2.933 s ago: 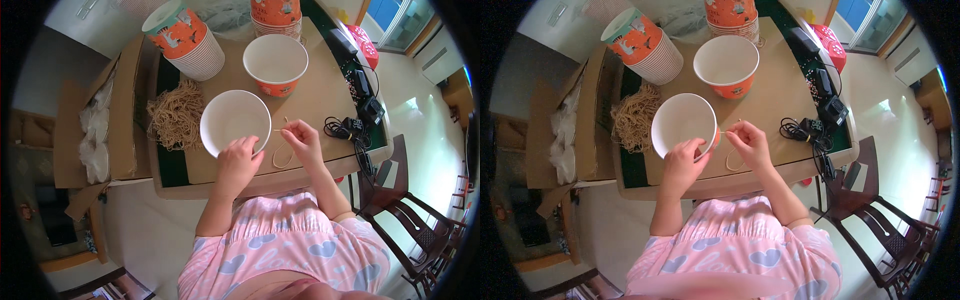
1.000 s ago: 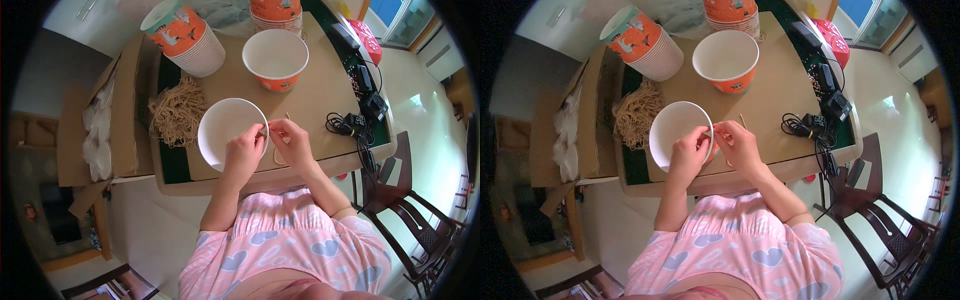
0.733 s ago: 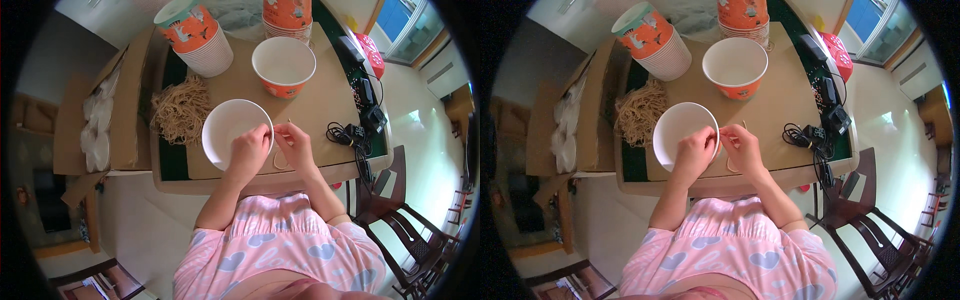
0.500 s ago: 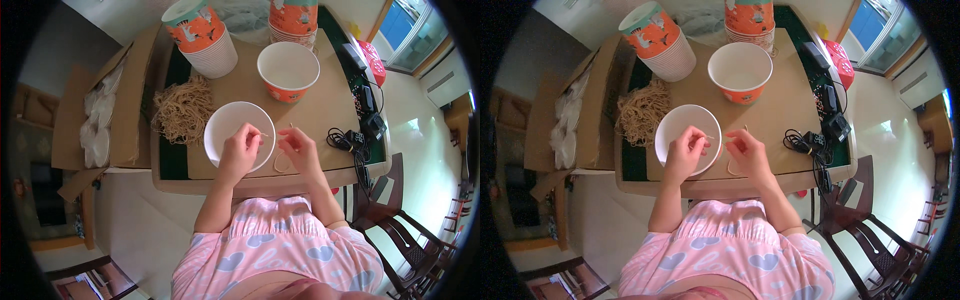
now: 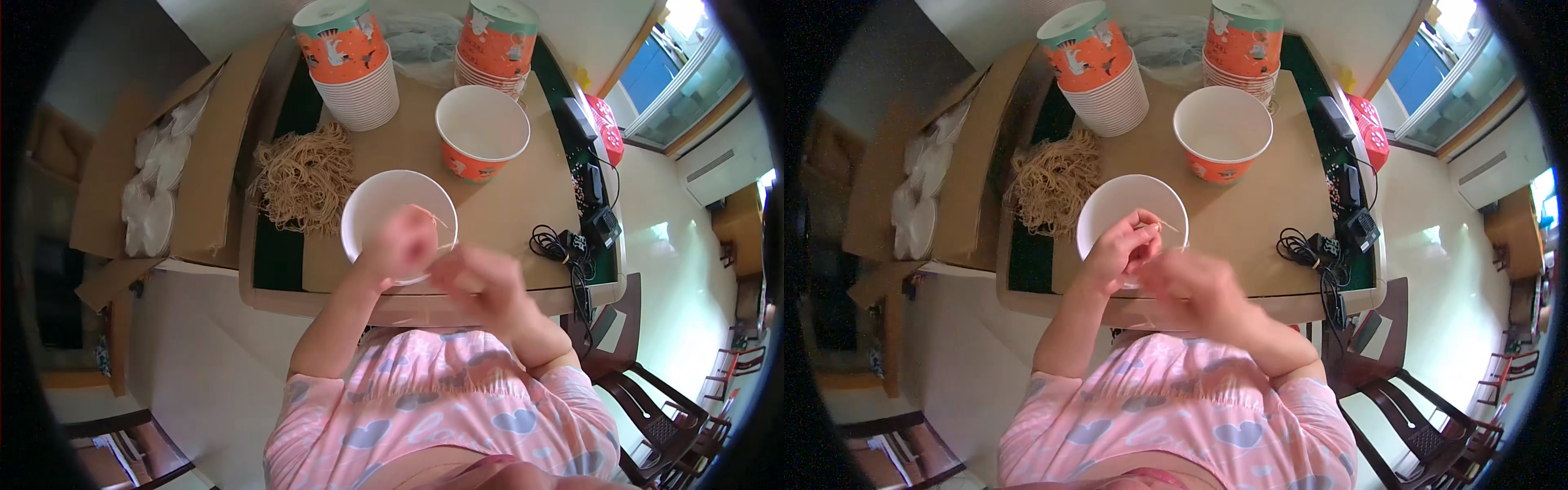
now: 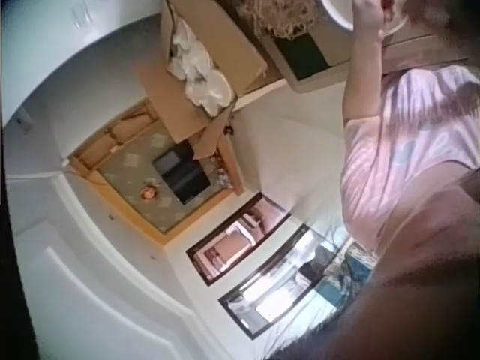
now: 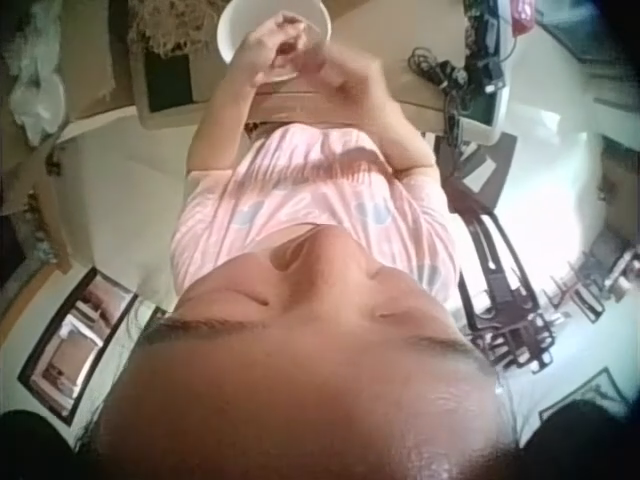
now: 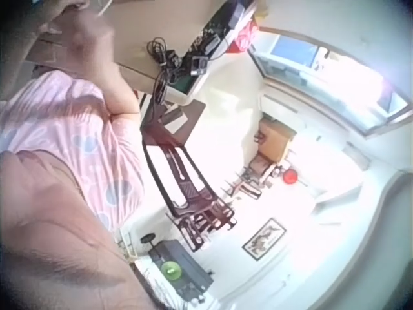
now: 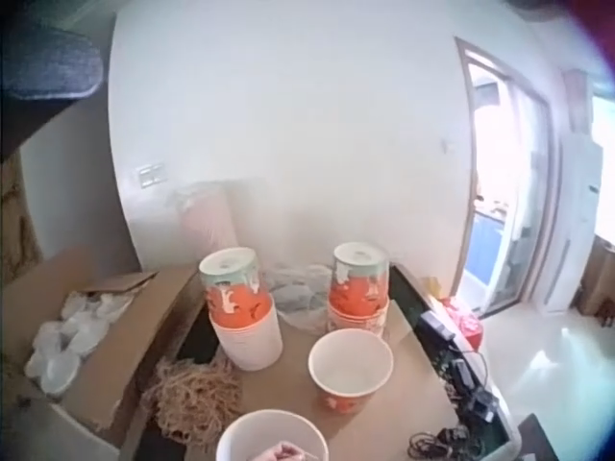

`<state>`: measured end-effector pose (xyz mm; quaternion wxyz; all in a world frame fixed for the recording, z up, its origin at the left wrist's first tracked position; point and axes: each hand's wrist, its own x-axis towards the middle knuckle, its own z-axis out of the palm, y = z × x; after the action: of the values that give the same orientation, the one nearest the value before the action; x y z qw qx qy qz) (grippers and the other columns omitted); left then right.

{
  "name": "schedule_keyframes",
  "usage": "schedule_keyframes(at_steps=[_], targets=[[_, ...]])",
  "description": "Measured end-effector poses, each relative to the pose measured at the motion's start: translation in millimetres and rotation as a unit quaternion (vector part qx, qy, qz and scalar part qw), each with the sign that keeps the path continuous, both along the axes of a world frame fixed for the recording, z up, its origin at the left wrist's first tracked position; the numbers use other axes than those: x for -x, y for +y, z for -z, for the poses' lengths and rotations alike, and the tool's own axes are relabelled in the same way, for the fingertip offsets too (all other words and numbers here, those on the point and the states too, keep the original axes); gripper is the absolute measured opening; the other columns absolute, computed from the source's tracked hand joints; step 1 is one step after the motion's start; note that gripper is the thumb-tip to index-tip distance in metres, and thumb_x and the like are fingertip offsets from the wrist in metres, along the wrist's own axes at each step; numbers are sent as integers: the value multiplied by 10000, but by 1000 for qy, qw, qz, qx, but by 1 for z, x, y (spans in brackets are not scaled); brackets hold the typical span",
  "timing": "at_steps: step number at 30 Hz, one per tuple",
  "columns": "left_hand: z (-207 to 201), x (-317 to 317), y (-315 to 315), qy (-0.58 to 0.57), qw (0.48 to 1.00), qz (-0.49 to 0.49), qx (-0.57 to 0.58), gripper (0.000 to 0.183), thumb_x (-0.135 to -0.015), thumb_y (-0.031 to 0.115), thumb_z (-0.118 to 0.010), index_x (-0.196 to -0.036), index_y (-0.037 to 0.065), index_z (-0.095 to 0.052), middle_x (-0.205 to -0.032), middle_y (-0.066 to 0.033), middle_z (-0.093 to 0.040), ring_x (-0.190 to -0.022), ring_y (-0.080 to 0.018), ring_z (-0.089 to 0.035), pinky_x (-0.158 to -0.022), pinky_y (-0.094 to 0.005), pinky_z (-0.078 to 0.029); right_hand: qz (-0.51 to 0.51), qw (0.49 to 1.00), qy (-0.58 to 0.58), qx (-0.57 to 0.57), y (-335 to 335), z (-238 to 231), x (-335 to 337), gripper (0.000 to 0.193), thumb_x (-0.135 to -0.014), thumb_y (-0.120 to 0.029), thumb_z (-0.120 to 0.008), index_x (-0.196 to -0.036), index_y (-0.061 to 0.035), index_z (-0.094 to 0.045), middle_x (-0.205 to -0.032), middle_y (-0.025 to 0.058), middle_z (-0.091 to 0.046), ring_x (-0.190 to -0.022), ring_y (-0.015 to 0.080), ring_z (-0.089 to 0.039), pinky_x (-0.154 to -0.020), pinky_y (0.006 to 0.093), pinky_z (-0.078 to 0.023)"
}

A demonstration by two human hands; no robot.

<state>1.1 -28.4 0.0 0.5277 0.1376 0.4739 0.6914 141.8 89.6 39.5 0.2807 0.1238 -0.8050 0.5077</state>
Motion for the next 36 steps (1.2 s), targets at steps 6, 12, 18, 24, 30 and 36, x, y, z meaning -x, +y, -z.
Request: schedule_keyframes(at_steps=[6,12,18,24,30,36], targets=[[-8,-15,-3,152,986,-67,11,57,-950,114,-533,-932,59,-525,-639,51,-479,-514,-10,-399,-429,-177,-276,114,964,-183,-155,32,27,36,135,-804,-52,-667,-926,-42,-609,-783,112,-631,-669,262,-637,-613,357,-512],[14,-13,2,241,963,-117,-8,47,-934,78,-538,-930,31,-542,-681,34,-510,-589,-33,-468,-532,-192,-382,192,971,-142,-27,30,40,32,125,-817,-20,-645,-930,-38,-595,-824,81,-625,-695,195,-620,-605,298,-496],[13,-11,1,233,966,-113,-10,64,-924,76,-558,-904,16,-555,-726,18,-551,-631,-42,-508,-574,-198,-417,149,953,-218,148,49,76,15,258,-821,-9,-667,-1068,-45,-597,-941,-6,-625,-782,77,-585,-726,229,-479],[4,-12,3,198,977,-70,-26,72,-932,85,-549,-913,15,-544,-707,7,-557,-598,-39,-503,-536,-195,-410,109,940,-259,193,36,108,22,226,-840,-46,-665,-1054,-23,-596,-883,14,-644,-783,80,-597,-721,233,-491],[2,-10,0,178,984,-23,7,77,-944,96,-525,-938,21,-514,-664,-33,-603,-521,-47,-513,-450,-193,-395,88,897,-204,382,25,77,2,39,-874,8,-575,-896,0,-543,-823,47,-630,-769,123,-617,-690,248,-499],[15,-14,13,117,990,81,-22,89,-948,106,-519,-972,21,-517,-777,-63,-635,-667,-68,-596,-537,-202,-468,105,983,-147,36,-25,24,-15,138,-813,88,-573,-920,1,-585,-831,73,-630,-697,127,-602,-616,248,-479]])
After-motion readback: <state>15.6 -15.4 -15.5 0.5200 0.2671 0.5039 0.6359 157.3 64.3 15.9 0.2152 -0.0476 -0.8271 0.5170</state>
